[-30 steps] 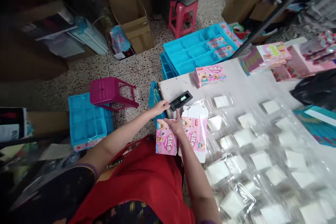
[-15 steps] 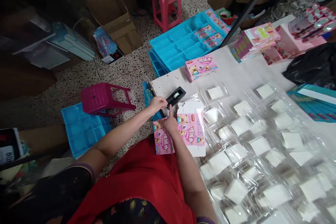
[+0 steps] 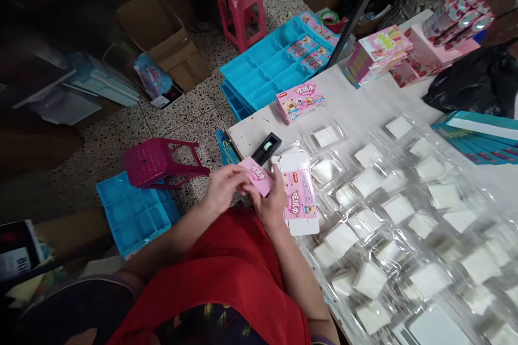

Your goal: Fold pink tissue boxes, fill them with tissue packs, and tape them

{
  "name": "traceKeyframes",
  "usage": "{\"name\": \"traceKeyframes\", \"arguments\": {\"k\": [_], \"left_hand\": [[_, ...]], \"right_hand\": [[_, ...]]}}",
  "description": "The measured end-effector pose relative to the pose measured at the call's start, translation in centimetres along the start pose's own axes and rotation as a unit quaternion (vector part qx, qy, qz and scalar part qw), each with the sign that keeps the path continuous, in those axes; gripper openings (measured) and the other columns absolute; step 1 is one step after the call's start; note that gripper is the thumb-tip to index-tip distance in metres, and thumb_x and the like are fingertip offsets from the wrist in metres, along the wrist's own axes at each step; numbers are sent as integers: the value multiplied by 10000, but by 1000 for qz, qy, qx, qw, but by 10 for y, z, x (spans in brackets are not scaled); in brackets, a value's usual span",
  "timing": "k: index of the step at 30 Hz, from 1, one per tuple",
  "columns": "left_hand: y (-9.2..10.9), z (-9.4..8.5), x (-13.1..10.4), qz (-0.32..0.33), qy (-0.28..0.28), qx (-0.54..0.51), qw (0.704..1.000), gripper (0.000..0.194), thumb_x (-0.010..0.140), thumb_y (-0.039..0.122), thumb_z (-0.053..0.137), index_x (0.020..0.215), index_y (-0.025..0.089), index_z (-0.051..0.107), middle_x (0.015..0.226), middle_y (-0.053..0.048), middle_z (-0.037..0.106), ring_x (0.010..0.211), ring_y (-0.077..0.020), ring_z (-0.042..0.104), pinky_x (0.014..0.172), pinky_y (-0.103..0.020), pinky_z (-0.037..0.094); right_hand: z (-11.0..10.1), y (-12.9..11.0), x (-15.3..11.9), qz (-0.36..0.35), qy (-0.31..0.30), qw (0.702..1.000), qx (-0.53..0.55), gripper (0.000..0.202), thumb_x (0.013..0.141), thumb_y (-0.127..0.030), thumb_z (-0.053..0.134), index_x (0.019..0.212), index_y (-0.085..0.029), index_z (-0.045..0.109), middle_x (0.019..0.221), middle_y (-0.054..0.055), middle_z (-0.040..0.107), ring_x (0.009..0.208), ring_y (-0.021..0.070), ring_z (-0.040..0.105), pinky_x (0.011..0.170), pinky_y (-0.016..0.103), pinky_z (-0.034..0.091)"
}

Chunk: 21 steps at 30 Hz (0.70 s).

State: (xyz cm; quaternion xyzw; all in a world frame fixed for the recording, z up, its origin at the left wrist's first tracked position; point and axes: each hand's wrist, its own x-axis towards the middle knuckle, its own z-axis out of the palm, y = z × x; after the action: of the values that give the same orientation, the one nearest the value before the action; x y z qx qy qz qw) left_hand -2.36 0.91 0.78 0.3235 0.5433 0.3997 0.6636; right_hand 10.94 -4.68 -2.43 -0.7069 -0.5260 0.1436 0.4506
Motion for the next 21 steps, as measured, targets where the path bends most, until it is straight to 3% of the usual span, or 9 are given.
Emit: {"name": "traceKeyframes", "arguments": {"k": [3, 6, 9, 11, 13, 16, 17, 19, 21], "left_hand": [[5, 14, -11, -23, -69, -30, 997, 661, 693, 465, 756, 1270, 216, 552, 680, 24, 604, 514, -91, 532, 458, -196, 447], [10, 11, 6, 85, -111, 161, 977, 717, 695, 510, 758, 1330, 262, 537, 836, -32, 649, 723, -160, 614, 662, -288, 529], [18, 7, 30, 280, -123, 374, 875, 447, 724, 519, 733, 1111, 297, 702, 1143, -85, 624, 1128, -266, 537, 998, -425, 431], [23, 10, 40, 333, -138, 430, 828, 422, 728, 545, 715, 1066, 293, 718, 1284, -85, 557, 1243, -292, 453, 1065, -458, 366], [26, 18, 46, 299, -190, 429, 831, 518, 716, 561, 718, 1137, 262, 676, 1283, -91, 554, 1183, -277, 513, 996, -421, 436], [38, 41, 55, 184, -287, 438, 831, 561, 760, 524, 687, 1207, 197, 600, 1045, -85, 655, 917, -233, 632, 812, -341, 512], [44, 53, 63, 174, -272, 471, 821, 550, 787, 507, 662, 1218, 175, 580, 979, -91, 666, 870, -239, 637, 797, -348, 507], [60, 82, 87, 216, -161, 557, 786, 561, 838, 455, 607, 1286, 132, 508, 1014, -142, 656, 918, -286, 622, 849, -400, 476], [73, 116, 125, 291, -68, 613, 731, 584, 889, 337, 537, 1406, 125, 369, 1280, -201, 542, 1126, -336, 537, 962, -445, 405]], "right_hand": [[-6, -3, 2, -90, 37, 995, -3, 743, 757, -537, 710, 1351, -208, 407, 1086, 118, 692, 953, 248, 690, 822, 383, 547], [-14, -3, 12, -79, 27, 997, 4, 699, 743, -558, 714, 1292, -199, 470, 1064, 117, 698, 929, 247, 690, 797, 374, 548], [-27, -6, 26, 22, -33, 998, 49, 581, 765, -544, 690, 1204, -188, 556, 1028, 93, 698, 893, 225, 675, 787, 359, 537], [-35, -8, 38, 104, -26, 990, 94, 489, 777, -527, 665, 1123, -185, 611, 996, 68, 690, 865, 207, 657, 791, 353, 525], [-41, -7, 53, 180, 67, 970, 148, 452, 799, -534, 613, 1079, -179, 627, 971, 56, 678, 855, 197, 644, 793, 351, 513], [-48, 7, 76, 226, 211, 909, 279, 504, 853, -578, 491, 1184, -203, 553, 1089, 77, 654, 996, 206, 629, 859, 379, 495], [-51, 13, 82, 226, 229, 888, 327, 517, 859, -590, 473, 1222, -224, 520, 1178, 85, 625, 1072, 207, 609, 894, 395, 485], [-55, 27, 86, 232, 234, 860, 390, 509, 849, -595, 494, 1234, -263, 499, 1323, 82, 544, 1187, 202, 559, 950, 418, 464], [-60, 40, 78, 263, 233, 848, 397, 475, 824, -573, 554, 1179, -258, 532, 1328, 74, 537, 1198, 197, 554, 970, 421, 453]]}}
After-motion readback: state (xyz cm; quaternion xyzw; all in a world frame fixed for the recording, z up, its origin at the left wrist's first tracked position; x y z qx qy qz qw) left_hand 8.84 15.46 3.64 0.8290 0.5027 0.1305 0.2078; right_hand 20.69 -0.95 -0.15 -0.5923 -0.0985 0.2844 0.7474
